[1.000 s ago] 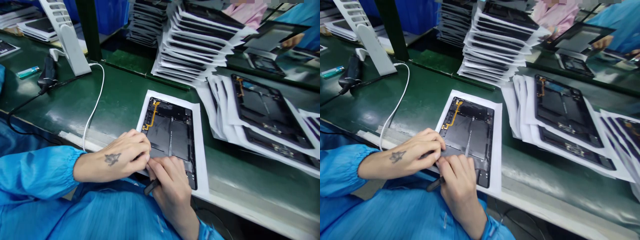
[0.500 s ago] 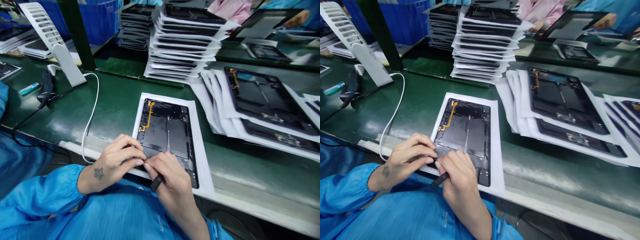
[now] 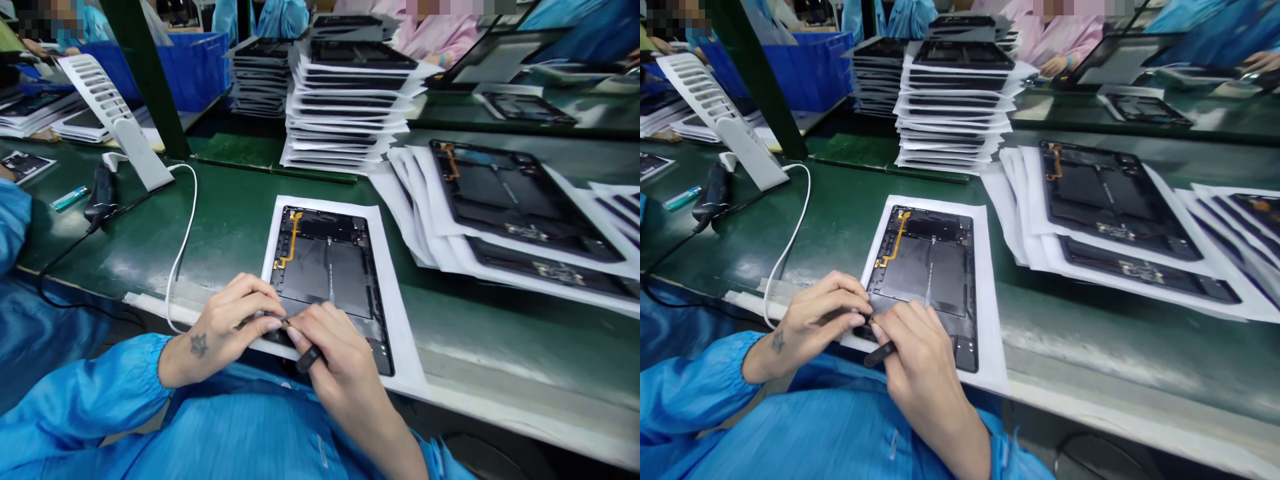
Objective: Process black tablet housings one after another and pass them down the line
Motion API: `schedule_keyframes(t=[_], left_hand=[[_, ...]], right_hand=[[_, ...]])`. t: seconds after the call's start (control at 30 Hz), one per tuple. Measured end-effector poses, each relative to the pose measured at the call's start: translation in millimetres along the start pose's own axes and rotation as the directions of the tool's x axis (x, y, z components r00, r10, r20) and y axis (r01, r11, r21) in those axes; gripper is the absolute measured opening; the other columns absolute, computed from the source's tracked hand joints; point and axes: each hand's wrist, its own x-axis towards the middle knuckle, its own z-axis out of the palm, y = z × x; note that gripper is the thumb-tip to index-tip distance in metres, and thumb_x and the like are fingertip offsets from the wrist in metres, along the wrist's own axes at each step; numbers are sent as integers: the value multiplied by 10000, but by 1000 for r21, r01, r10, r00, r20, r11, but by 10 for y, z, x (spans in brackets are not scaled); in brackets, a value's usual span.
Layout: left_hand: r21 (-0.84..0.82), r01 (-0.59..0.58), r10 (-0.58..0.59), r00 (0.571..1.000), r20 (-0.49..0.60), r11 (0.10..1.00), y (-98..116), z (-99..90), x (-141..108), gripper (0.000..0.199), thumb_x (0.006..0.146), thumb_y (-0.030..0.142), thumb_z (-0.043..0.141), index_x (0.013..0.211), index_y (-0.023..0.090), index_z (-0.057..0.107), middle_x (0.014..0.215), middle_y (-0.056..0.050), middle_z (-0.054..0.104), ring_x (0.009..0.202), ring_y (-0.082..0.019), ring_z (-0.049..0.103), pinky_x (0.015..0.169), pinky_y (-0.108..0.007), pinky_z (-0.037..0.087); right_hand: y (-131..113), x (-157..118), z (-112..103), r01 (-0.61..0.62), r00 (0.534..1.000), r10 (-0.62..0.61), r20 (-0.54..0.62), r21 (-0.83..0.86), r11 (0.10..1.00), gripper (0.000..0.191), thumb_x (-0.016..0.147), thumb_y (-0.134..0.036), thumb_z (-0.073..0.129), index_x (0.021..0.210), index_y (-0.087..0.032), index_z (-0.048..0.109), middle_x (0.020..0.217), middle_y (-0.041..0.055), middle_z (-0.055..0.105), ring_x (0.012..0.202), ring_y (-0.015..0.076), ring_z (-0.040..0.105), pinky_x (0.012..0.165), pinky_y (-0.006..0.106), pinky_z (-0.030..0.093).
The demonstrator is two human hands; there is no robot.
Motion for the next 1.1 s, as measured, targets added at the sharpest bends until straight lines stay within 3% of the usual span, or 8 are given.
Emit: schedule_keyframes(t=[0.33, 0.5, 0.63, 0.7, 0.8, 0.93, 1.1], left_hand=[[33, -74, 75, 997, -11, 997, 10, 6, 30, 102, 1012, 156, 574, 1063, 170, 662, 1035, -74, 663, 990, -167, 626, 861, -296, 536], [15, 53, -54, 996, 73, 998, 35, -12, 36, 66, 1002, 205, 594, 958, 178, 636, 1025, -68, 652, 966, -176, 610, 840, -303, 509], [-27, 215, -210, 970, 122, 976, 48, -15, 63, 84, 975, 177, 585, 892, 185, 596, 988, -43, 635, 962, -172, 592, 831, -295, 488], [-49, 241, -234, 965, 122, 969, 40, -15, 67, 104, 978, 179, 574, 876, 187, 592, 962, -35, 632, 955, -171, 592, 828, -296, 486], [-26, 178, -177, 983, 57, 984, 18, -18, 44, 75, 999, 216, 584, 966, 192, 647, 1020, -53, 637, 997, -181, 595, 863, -316, 496], [120, 23, -12, 996, -92, 993, 12, -7, -4, 106, 1003, 190, 591, 1032, 199, 692, 1080, -74, 630, 1074, -199, 577, 906, -338, 511], [158, -36, 55, 991, -120, 987, 34, 22, -19, 98, 1001, 204, 602, 978, 195, 697, 1052, -78, 634, 1050, -206, 592, 880, -350, 541]], right_hand=[[-22, 73, -72, 52, 996, -45, 73, -103, 993, 268, 857, 36, 408, 810, -213, 493, 798, 7, 595, 765, 181, 447, 674, 325, 294], [-29, 72, -62, 92, 993, -79, 85, -158, 983, 263, 862, 37, 422, 812, -209, 501, 810, 10, 598, 776, 181, 446, 679, 324, 292], [-21, 52, 29, 154, 982, -177, -59, -282, 947, 194, 975, -59, 482, 856, -186, 566, 772, 26, 582, 723, 178, 424, 656, 338, 276], [-14, 49, 66, 162, 975, -198, -95, -301, 940, 191, 979, -57, 486, 869, -177, 586, 771, 31, 590, 710, 175, 421, 649, 341, 277], [11, 59, 73, 125, 986, -143, -84, -195, 973, 207, 955, -35, 485, 885, -185, 610, 769, 19, 602, 715, 171, 444, 653, 332, 302], [48, 79, 21, 51, 998, -53, -36, -36, 998, 224, 947, -40, 493, 911, -208, 637, 774, 2, 625, 728, 166, 493, 661, 318, 348], [46, 88, -12, 28, 999, -28, -17, -7, 1000, 213, 978, -96, 482, 903, -210, 645, 753, 11, 614, 715, 169, 506, 648, 315, 373]])
